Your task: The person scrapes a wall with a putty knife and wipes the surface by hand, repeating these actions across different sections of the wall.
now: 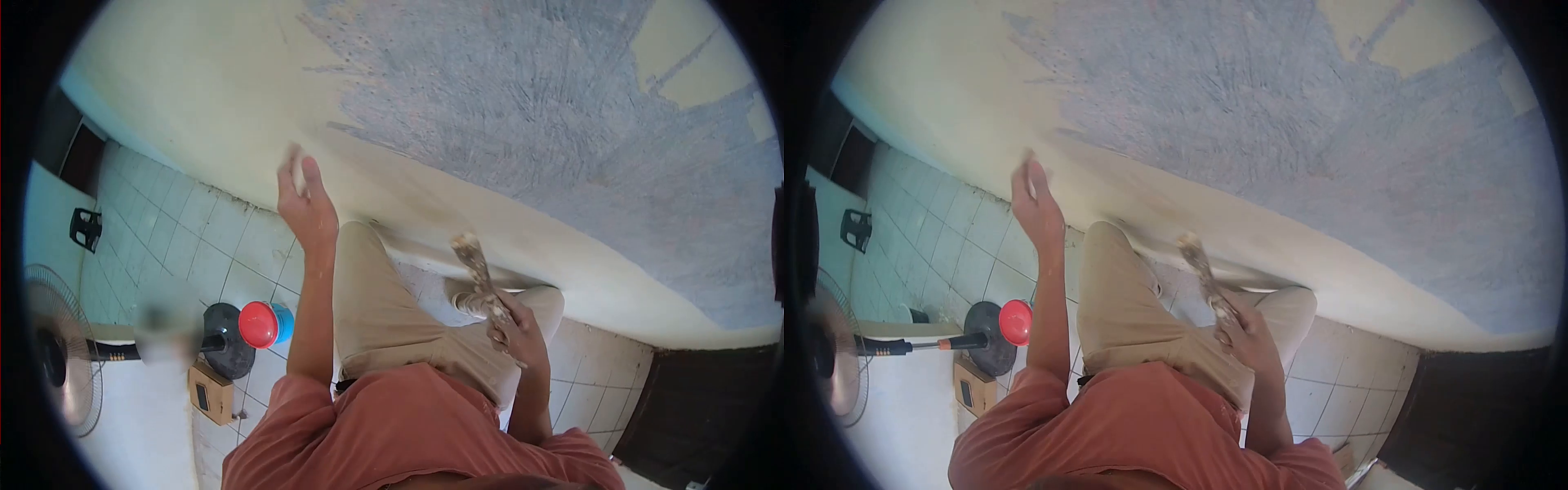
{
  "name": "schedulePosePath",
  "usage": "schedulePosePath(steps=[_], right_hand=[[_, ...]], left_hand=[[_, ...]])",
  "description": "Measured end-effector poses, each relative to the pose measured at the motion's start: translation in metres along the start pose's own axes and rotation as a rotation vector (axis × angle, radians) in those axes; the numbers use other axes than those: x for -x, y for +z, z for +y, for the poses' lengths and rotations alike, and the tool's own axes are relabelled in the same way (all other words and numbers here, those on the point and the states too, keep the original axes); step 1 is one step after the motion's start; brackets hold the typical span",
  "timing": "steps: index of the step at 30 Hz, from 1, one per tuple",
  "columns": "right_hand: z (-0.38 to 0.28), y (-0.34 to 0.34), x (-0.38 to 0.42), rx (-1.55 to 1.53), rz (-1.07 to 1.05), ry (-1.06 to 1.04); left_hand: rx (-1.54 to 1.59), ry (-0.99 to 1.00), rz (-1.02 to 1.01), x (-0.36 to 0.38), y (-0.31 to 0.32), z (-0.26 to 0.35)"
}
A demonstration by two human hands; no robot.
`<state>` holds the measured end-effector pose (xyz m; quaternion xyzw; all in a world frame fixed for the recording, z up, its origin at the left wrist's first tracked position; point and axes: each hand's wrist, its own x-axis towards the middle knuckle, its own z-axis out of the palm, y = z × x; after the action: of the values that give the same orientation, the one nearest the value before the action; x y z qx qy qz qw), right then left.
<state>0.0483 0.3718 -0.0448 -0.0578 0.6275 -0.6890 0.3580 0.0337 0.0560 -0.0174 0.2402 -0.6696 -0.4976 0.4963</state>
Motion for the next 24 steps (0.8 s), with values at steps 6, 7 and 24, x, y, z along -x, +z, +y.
schedulePosePath(steps=[6,7,24], right_hand=[[0.022,-0.012,0.013,-0.059,0.157,-0.011],[0.021,-0.011,0.013,-0.066,0.160,-0.042],[-0.008,-0.003,0.009,0.064,0.159,-0.276]], left_hand=[[-0.244,0.480,0.072,0.012,0.106,-0.022],[-0.279,0.554,0.016,0.041,0.112,-0.016],[-0.245,0.709,-0.845,0.095,0.042,-0.027]])
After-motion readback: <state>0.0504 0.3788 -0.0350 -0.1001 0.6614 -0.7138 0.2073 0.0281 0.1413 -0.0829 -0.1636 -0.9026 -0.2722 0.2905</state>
